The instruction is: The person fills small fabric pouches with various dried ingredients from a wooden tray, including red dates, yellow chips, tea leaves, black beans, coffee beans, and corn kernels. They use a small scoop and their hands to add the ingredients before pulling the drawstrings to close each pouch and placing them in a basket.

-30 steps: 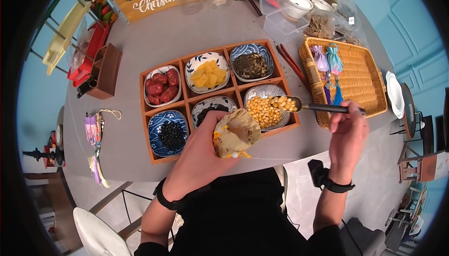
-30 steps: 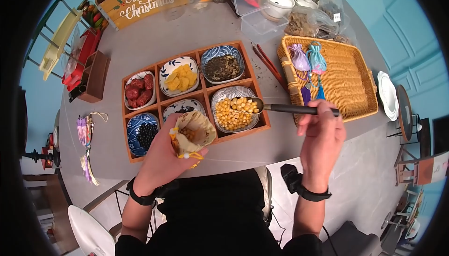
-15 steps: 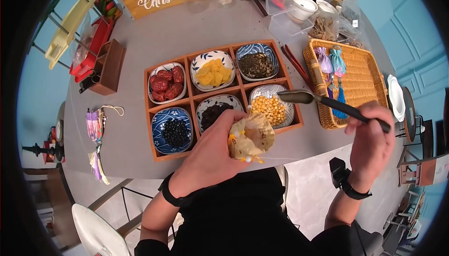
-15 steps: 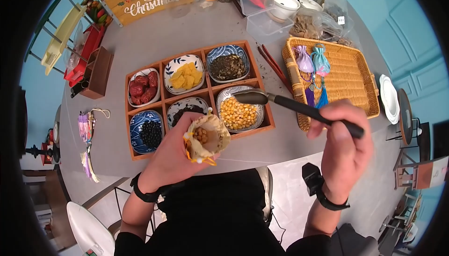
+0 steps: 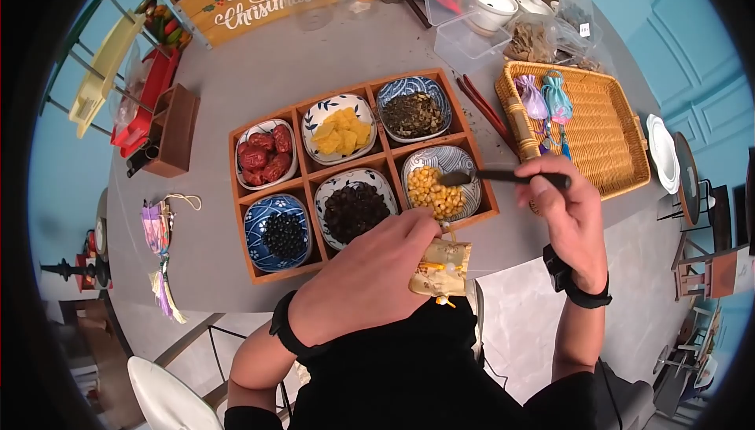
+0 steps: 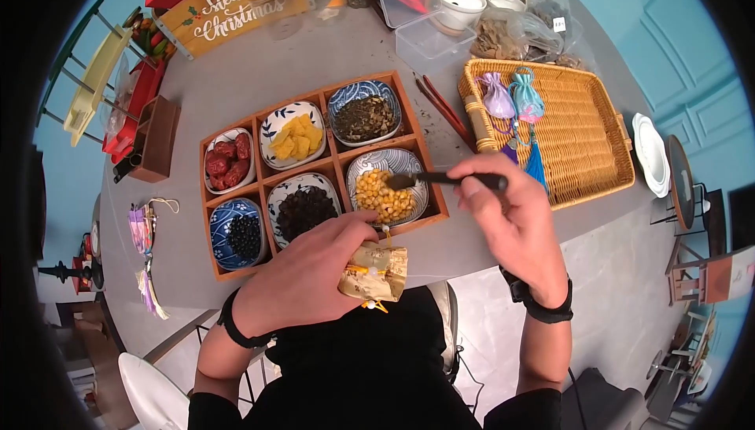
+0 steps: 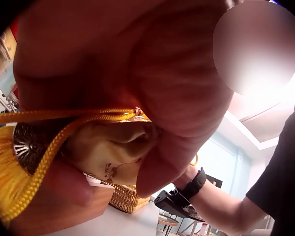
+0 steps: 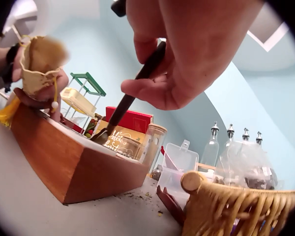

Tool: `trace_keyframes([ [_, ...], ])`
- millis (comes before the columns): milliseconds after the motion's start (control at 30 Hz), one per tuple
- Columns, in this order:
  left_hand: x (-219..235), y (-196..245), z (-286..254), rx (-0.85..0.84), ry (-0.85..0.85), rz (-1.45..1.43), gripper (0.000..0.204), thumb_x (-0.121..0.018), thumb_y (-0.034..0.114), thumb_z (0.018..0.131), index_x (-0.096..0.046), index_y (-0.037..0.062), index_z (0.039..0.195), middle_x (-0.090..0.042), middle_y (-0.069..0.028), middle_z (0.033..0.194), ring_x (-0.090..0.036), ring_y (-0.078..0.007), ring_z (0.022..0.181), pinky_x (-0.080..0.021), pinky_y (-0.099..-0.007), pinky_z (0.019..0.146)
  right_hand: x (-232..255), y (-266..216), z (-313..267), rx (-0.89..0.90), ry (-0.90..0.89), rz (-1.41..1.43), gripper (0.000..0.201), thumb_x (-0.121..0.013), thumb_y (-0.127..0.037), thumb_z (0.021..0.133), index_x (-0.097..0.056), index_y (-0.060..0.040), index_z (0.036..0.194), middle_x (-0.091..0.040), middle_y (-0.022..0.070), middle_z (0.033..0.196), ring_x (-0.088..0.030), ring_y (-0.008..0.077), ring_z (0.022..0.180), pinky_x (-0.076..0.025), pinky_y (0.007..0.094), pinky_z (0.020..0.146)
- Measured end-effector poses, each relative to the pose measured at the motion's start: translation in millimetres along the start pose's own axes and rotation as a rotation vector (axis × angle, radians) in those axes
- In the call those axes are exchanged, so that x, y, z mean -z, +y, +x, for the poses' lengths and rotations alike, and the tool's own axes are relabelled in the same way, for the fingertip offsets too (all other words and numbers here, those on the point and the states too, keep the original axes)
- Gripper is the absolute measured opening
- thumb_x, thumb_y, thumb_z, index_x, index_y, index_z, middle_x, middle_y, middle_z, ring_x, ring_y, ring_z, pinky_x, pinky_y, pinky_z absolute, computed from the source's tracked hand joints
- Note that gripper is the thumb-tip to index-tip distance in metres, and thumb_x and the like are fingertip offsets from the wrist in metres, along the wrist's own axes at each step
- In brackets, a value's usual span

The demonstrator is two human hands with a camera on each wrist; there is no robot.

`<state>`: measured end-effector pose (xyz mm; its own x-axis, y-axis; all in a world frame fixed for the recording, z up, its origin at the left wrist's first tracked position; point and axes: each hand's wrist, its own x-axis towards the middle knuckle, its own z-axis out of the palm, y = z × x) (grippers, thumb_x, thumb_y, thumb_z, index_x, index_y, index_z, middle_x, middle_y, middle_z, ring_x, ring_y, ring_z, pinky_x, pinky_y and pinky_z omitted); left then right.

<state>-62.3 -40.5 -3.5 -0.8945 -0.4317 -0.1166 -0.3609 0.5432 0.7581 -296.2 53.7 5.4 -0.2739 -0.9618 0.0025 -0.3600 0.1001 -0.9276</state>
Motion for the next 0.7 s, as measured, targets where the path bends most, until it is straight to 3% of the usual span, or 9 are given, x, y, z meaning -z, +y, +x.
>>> trace_keyframes([
  [67, 0.0, -0.5, 0.1, -0.002, -0.002, 0.002, 0.048, -0.075, 0.018, 0.074, -0.051, 0.0013, 0.112, -0.051, -0.0206, 0.132, -0.051, -0.0398, 0.12, -0.044, -0.043, 0.098, -2.6, 9.5, 7.9, 0.109, 0.085, 0.168, 0.018, -0.05, -0.004, 0.094, -0.06, 0.0007, 0.108, -0.059, 0.0061, 0.096, -0.056, 0.011, 0.084, -0.045, 0.0249, 0.077],
  [233, -0.6, 0.4, 1.2, 0.002, -0.007, -0.001, 0.048, -0.074, 0.017, 0.075, -0.05, 0.0011, 0.113, -0.05, -0.0213, 0.133, -0.05, -0.04, 0.121, -0.043, -0.0431, 0.099, -3.6, 34.6, 9.8, 0.08, 0.017, 0.25, 0.018, -0.05, -0.009, 0.098, -0.059, 0.0006, 0.111, -0.061, 0.0069, 0.097, -0.058, 0.0119, 0.085, -0.046, 0.0257, 0.079],
  [300, -4.4, -1.4, -1.1, -0.095, 0.109, 0.009, 0.037, -0.066, 0.013, 0.078, -0.045, -0.0035, 0.103, -0.052, -0.02, 0.111, -0.054, -0.0383, 0.105, -0.045, -0.0429, 0.089, 2.3, 40.9, 4.1, 0.065, 0.016, 0.284, 0.019, -0.05, -0.01, 0.098, -0.059, 0.0008, 0.111, -0.061, 0.0069, 0.096, -0.058, 0.012, 0.084, -0.047, 0.0258, 0.079],
  [333, -4.6, -1.8, -2.2, -0.09, 0.106, 0.007, 0.037, -0.066, 0.013, 0.078, -0.045, -0.0035, 0.103, -0.052, -0.02, 0.111, -0.054, -0.0383, 0.105, -0.045, -0.0429, 0.089, 3.1, 43.2, 1.5, 0.046, 0.021, 0.321, 0.019, -0.051, -0.011, 0.098, -0.059, 0.001, 0.111, -0.062, 0.007, 0.096, -0.058, 0.0122, 0.084, -0.047, 0.0258, 0.079],
  [433, -3.0, -0.8, 1.0, -0.097, 0.101, -0.004, 0.037, -0.066, 0.012, 0.079, -0.045, -0.0036, 0.104, -0.052, -0.0201, 0.112, -0.054, -0.0391, 0.105, -0.045, -0.0428, 0.089, 2.5, 42.5, -1.9, 0.014, 0.045, 0.346, 0.021, -0.05, -0.014, 0.099, -0.059, 0.0019, 0.109, -0.063, 0.0057, 0.088, -0.059, 0.0119, 0.079, -0.047, 0.0255, 0.076],
  [500, -1.2, -0.7, 1.2, 0.004, 0.03, -0.042, 0.049, -0.074, 0.016, 0.074, -0.049, 0.0006, 0.114, -0.048, -0.0225, 0.135, -0.049, -0.0415, 0.122, -0.042, -0.0436, 0.099, -2.3, 42.2, -2.8, -0.015, 0.053, 0.363, 0.021, -0.05, -0.015, 0.099, -0.059, 0.0021, 0.108, -0.063, 0.0052, 0.085, -0.059, 0.0116, 0.076, -0.047, 0.0253, 0.074],
  [700, -0.2, -1.4, 1.9, 0.044, 0.022, -0.081, 0.053, -0.075, 0.014, 0.072, -0.048, 0.0004, 0.116, -0.049, -0.0212, 0.136, -0.05, -0.042, 0.12, -0.043, -0.0422, 0.099, -28.0, 47.2, -3.5, -0.111, 0.275, 0.49, 0.021, -0.049, -0.016, 0.1, -0.059, 0.0026, 0.099, -0.062, 0.0061, 0.075, -0.056, 0.0112, 0.061, -0.045, 0.0234, 0.061],
])
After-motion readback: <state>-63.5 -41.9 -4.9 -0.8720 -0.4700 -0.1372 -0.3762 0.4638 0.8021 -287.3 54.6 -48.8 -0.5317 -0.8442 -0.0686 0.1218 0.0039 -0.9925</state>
